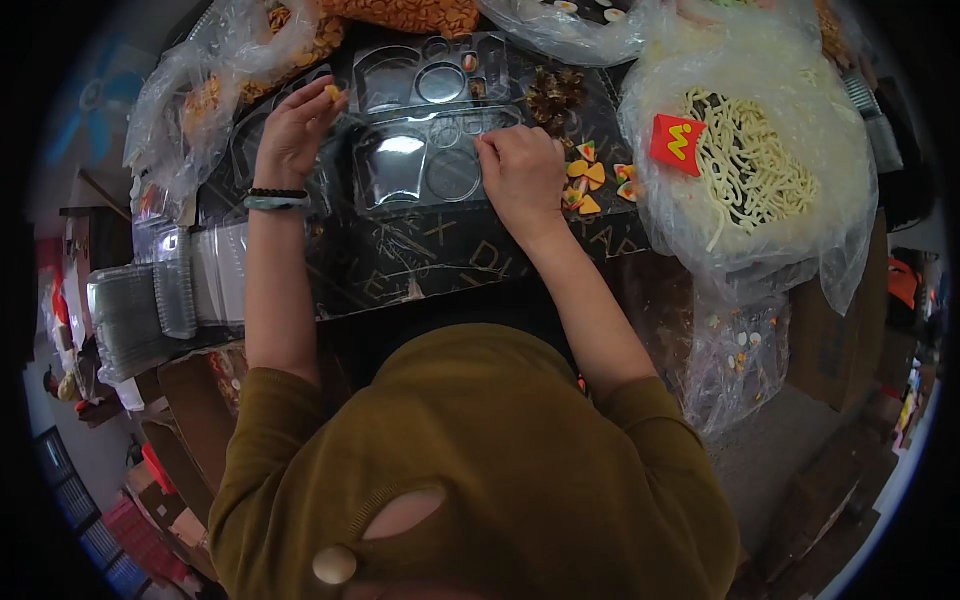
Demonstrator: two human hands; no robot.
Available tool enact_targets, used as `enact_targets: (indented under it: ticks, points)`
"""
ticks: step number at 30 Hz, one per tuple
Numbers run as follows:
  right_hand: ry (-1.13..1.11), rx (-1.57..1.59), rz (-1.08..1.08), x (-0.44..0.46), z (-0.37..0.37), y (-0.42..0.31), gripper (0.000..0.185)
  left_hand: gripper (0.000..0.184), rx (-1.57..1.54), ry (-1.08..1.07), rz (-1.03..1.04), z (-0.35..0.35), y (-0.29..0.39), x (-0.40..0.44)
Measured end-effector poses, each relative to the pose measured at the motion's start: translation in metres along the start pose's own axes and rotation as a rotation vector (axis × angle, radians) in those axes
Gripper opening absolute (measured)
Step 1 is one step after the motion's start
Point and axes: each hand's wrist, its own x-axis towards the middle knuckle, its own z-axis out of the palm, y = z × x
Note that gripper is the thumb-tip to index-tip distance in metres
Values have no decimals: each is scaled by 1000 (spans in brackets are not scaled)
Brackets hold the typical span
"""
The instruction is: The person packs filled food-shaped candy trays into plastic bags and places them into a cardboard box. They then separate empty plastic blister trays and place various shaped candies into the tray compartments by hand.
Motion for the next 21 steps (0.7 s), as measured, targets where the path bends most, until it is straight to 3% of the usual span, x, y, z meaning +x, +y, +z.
enact_targets:
  ticks: [6, 8, 10, 11, 15, 18, 21]
  points:
    - [-104, -182, -34, 2, -4, -5, 8, 22, 56, 223, 42, -63, 21, -3]
    - [-137, -60, 18, 7, -16, -11, 9, 21, 196, 245, 38, -69, 24, 0]
    - [-153, 216, 185, 7, -31, -17, 15, 20, 328, 261, 44, -62, 26, 4]
    - [-298, 477, 419, 0, -32, 1, 25, 20, 356, 234, 97, -68, 18, 14]
    - [-446, 1026, 701, 3, -64, -8, 28, 19, 700, 293, 183, -51, 11, 35]
    - [-376, 1180, 835, 3, -76, -29, 26, 17, 1141, 377, 353, -43, 3, 44]
    - [-402, 1272, 936, -4, -81, -17, 24, 18, 1308, 390, 538, -41, -4, 47]
